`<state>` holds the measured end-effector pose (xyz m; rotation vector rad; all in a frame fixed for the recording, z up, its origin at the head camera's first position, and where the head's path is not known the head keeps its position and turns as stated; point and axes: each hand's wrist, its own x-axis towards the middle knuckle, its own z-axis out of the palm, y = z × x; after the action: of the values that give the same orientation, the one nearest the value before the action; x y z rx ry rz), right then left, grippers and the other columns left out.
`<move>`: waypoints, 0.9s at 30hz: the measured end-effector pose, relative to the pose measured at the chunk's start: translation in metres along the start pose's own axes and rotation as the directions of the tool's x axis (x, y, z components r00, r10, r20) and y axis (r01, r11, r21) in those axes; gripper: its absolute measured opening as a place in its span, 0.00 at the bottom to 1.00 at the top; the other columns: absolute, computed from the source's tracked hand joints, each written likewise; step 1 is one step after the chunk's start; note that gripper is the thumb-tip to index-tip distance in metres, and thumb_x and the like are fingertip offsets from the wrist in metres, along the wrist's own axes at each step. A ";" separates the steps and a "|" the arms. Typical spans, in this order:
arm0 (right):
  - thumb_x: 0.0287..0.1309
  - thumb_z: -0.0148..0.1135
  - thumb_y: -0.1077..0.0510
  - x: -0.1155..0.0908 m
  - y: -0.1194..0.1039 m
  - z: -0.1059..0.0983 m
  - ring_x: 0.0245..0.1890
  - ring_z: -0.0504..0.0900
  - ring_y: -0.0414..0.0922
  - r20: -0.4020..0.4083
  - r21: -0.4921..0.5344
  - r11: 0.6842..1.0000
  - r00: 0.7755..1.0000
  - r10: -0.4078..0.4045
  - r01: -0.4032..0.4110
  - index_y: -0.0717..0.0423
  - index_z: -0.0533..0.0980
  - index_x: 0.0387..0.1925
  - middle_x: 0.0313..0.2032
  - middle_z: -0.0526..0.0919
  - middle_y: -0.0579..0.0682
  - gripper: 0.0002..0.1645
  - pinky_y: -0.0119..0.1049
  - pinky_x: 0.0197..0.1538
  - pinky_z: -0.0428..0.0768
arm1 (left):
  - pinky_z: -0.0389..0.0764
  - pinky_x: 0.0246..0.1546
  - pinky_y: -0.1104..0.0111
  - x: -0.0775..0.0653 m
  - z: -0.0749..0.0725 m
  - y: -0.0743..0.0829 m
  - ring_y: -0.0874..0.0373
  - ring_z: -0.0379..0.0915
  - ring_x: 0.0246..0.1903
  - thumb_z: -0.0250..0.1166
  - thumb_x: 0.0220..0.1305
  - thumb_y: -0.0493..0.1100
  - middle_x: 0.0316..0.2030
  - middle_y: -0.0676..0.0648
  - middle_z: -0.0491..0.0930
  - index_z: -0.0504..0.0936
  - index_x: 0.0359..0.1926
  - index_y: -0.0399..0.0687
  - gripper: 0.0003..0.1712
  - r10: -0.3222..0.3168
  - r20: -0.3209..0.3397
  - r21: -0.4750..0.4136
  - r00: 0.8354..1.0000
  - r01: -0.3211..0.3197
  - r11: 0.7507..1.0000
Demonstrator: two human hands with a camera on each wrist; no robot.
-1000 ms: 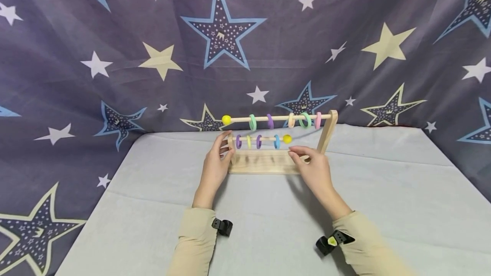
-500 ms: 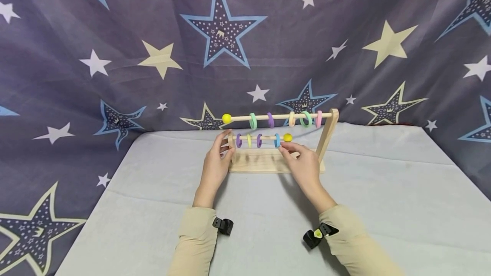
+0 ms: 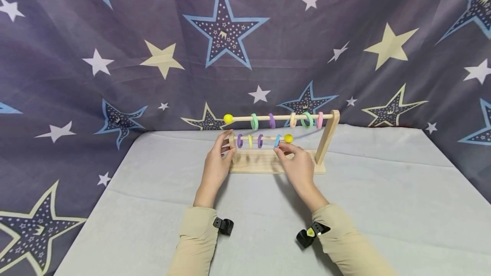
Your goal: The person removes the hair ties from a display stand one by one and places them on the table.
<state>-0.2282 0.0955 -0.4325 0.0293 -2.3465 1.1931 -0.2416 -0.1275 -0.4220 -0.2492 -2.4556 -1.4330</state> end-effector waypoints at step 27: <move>0.57 0.72 0.52 0.004 0.002 -0.019 0.37 0.83 0.55 -0.042 -0.024 0.997 0.997 -0.068 0.068 0.55 0.87 0.37 0.34 0.87 0.54 0.11 0.48 0.34 0.77 | 0.76 0.57 0.55 0.001 -0.001 0.002 0.47 0.75 0.57 0.62 0.68 0.33 0.58 0.40 0.77 0.66 0.71 0.54 0.33 0.000 0.007 0.026 1.000 0.000 1.000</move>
<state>-0.2240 0.1121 -0.4225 0.0749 -2.3029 1.1240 -0.2415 -0.1275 -0.4199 -0.2485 -2.4783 -1.4011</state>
